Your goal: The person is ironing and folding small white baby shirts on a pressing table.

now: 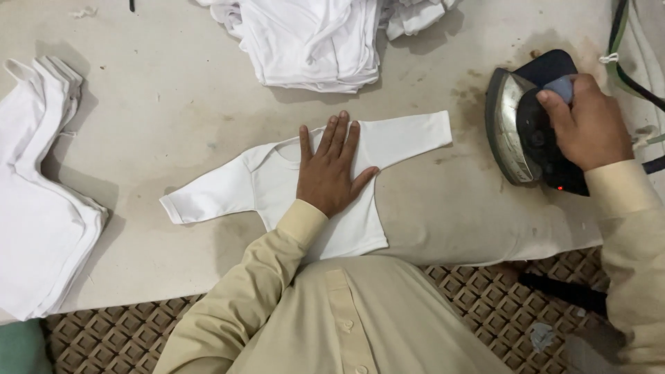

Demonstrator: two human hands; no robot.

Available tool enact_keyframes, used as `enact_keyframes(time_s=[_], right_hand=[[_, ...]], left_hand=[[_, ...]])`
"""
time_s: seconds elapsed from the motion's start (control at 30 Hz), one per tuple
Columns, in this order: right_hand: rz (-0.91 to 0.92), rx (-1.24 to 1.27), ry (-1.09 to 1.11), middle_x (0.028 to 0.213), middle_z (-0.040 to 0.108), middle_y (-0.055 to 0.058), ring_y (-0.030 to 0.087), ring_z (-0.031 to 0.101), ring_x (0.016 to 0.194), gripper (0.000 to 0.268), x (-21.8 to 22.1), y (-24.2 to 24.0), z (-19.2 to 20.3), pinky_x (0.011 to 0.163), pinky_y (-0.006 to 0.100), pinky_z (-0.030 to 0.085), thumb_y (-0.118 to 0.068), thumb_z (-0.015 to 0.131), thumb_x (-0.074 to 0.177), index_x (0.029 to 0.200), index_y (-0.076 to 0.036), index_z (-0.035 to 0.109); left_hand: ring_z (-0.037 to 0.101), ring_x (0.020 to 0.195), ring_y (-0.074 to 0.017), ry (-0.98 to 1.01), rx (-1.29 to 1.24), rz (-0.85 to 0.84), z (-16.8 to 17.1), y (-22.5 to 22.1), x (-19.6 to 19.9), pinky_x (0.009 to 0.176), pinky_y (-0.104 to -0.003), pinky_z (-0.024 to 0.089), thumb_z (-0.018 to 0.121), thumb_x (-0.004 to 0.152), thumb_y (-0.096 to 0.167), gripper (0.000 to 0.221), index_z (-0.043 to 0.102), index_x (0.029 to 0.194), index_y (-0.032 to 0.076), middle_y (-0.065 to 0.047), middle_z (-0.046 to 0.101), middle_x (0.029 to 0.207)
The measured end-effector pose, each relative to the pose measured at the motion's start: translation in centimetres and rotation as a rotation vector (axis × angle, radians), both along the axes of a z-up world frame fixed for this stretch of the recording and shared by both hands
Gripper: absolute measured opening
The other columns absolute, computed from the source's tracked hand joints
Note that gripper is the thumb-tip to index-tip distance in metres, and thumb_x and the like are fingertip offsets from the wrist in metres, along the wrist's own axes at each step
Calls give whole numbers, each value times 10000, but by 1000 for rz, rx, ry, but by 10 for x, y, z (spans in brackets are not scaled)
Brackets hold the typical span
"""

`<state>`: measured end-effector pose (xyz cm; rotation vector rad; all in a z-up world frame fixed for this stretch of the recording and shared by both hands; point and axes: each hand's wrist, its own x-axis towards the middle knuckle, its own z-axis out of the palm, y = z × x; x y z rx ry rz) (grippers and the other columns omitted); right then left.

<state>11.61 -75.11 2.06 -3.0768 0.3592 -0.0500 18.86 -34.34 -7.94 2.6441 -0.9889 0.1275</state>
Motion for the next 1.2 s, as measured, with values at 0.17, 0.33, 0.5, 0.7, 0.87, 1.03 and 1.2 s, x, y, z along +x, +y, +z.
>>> enact_keyframes(time_s=[0.17,0.33,0.5,0.7,0.87,1.03,1.2], right_hand=[[57,103,205,1161,693,330,563,659,951,569,5,48,33,733,605,501,-421,538,1107,1467,21,547],[260,255,595,1125,709,218,464,696,932,525,51,135,38,744,532,503,-521,503,990,1365,-154,510],[612,327,318,1002,717,151,420,687,768,439,59,161,21,648,520,492,-436,577,990,1325,-153,563],[704,313,328,752,649,216,430,598,605,404,100,225,13,507,509,397,-434,531,1062,1224,-64,501],[579,363,173,788,652,235,514,595,654,394,119,268,13,519,567,398,-399,521,1107,1169,-10,503],[439,298,2,828,699,245,487,658,719,467,134,279,-8,503,568,474,-406,586,1118,1273,32,537],[502,368,37,840,664,225,475,621,684,430,115,273,8,505,547,421,-392,530,1121,1261,11,471]], left_hand=[[237,1591,-294,29,4,7,1,-1,1,1234,-694,47,398,1023,700,866,281,1622,86,-137,244,1708],[-50,1585,-381,75,74,36,4,3,5,1189,-754,-36,490,950,819,931,264,1655,254,-220,18,1708],[330,1149,-380,-69,-65,-5,35,25,-38,902,-637,253,679,936,647,618,453,1279,185,-196,335,1291],[695,687,-376,357,121,-471,13,-4,-89,497,-503,491,693,850,343,227,678,899,121,-96,722,848],[681,630,-355,262,134,-593,1,-16,-105,482,-474,517,568,872,46,166,705,820,125,-86,708,814],[646,575,-311,170,71,-572,-2,-10,-115,438,-435,445,616,851,50,127,672,785,142,-74,677,763],[684,780,-348,377,-144,-516,17,34,-110,598,-485,506,639,894,218,189,709,1047,131,-87,675,1049]])
